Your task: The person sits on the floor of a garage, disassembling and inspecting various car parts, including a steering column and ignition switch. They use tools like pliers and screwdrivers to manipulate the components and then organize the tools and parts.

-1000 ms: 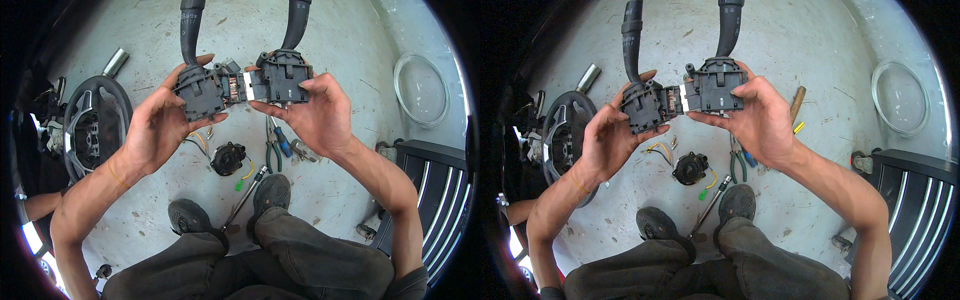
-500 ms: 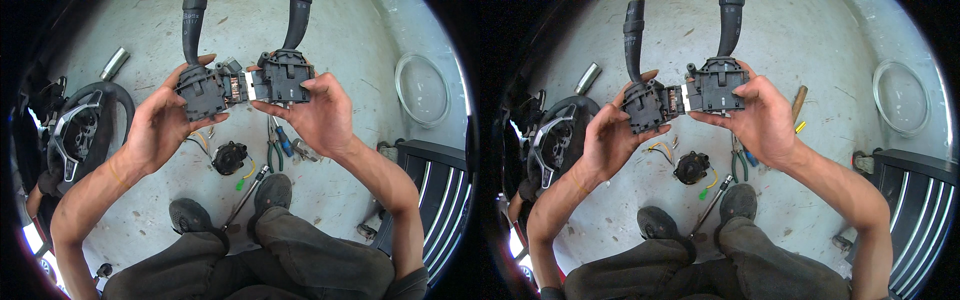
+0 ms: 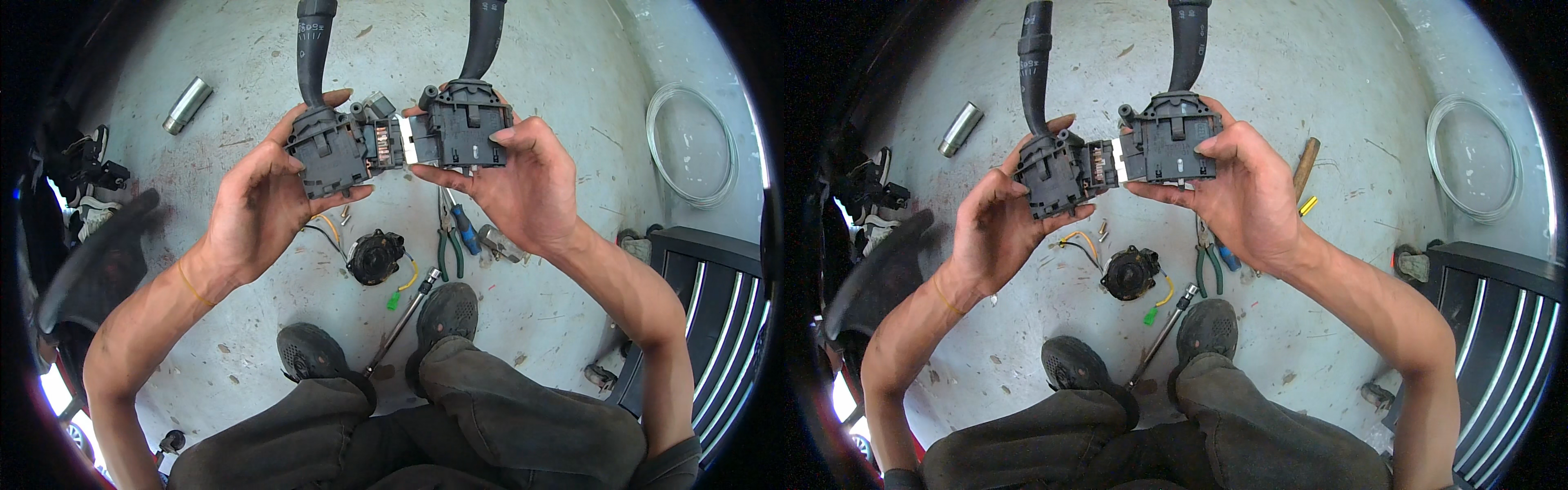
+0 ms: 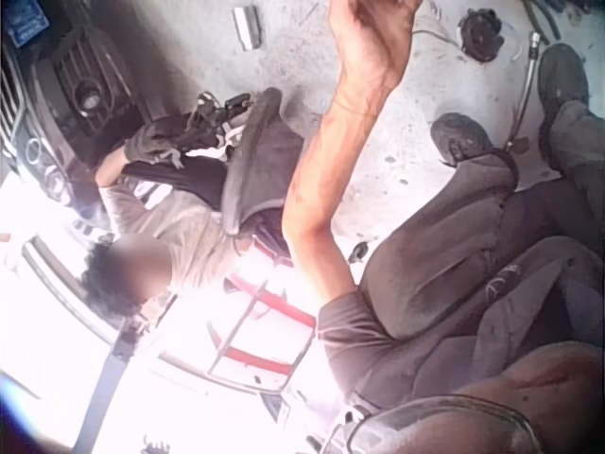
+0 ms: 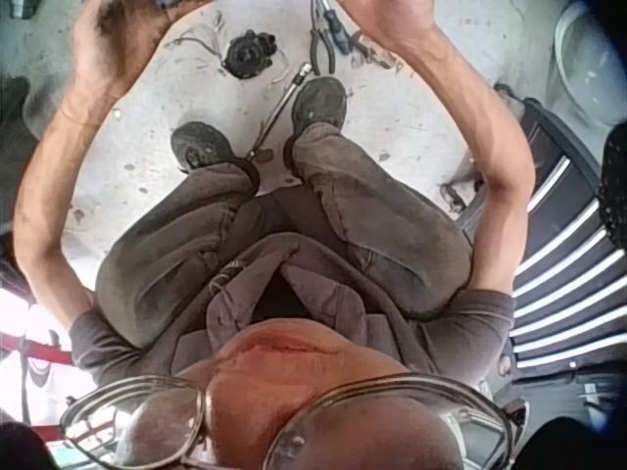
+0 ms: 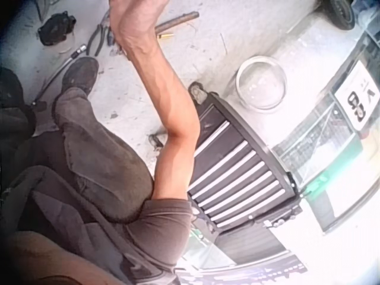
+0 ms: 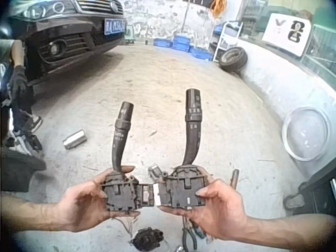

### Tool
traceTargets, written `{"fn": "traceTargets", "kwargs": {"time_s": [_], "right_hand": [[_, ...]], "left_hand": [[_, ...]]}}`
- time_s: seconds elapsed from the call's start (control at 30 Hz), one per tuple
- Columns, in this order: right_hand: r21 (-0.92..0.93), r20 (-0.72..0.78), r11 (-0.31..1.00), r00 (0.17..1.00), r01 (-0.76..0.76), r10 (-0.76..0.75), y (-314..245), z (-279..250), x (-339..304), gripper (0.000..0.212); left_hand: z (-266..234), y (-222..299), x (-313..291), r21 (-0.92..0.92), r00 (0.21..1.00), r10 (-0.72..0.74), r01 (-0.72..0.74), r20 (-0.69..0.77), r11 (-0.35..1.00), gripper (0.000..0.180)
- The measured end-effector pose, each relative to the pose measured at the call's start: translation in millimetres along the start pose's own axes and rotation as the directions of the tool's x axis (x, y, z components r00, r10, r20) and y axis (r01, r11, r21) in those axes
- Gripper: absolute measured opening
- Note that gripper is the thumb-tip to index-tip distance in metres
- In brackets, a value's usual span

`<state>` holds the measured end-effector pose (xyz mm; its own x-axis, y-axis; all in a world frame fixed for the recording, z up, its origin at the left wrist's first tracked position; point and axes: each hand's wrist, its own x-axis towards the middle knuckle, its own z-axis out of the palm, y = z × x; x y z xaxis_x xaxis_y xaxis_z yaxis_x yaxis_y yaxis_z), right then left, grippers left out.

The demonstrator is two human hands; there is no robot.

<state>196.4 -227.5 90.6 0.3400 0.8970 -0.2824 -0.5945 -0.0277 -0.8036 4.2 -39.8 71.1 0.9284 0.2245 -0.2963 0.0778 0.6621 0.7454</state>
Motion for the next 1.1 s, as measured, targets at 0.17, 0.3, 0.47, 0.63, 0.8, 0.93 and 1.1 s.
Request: {"fn": "traceTargets", "kwargs": {"time_s": [0.17,0.3,0.47,0.63,0.8,0.93,1.1], "right_hand": [[-0.013,-0.008,1.0,1.0,0.0,0.0,1,-1,-1,0.051],[-0.021,-0.009,1.0,1.0,-0.003,0.002,1,0,-1,0.051],[-0.005,-0.024,1.0,1.0,-0.003,0.003,2,0,1,0.05],[-0.106,-0.187,0.992,0.981,-0.069,0.048,13,-8,11,0.04],[-0.171,-0.345,0.908,0.886,-0.383,0.309,48,-40,20,0.04],[-0.255,-0.261,0.805,0.84,-0.535,0.475,71,-60,18,0.043],[-0.366,-0.178,0.706,0.79,-0.606,0.586,94,-64,31,0.055]], "left_hand": [[1,-1,-1,-0.005,1.0,-0.002,0.002,-0.001,1.0,0.082],[0,-1,-2,0.005,1.0,-0.002,0.001,0.006,1.0,0.082],[-4,-3,0,0.004,1.0,-0.005,0.005,0.02,1.0,0.08],[-34,-10,11,0.132,0.997,-0.074,0.075,-0.01,0.988,0.075],[-95,-29,3,0.217,0.942,-0.262,0.306,-0.21,0.927,0.066],[-140,-39,-15,0.21,0.892,-0.33,0.402,-0.309,0.891,0.061],[-148,-39,-30,0.27,0.854,-0.349,0.467,-0.386,0.842,0.062]]}}
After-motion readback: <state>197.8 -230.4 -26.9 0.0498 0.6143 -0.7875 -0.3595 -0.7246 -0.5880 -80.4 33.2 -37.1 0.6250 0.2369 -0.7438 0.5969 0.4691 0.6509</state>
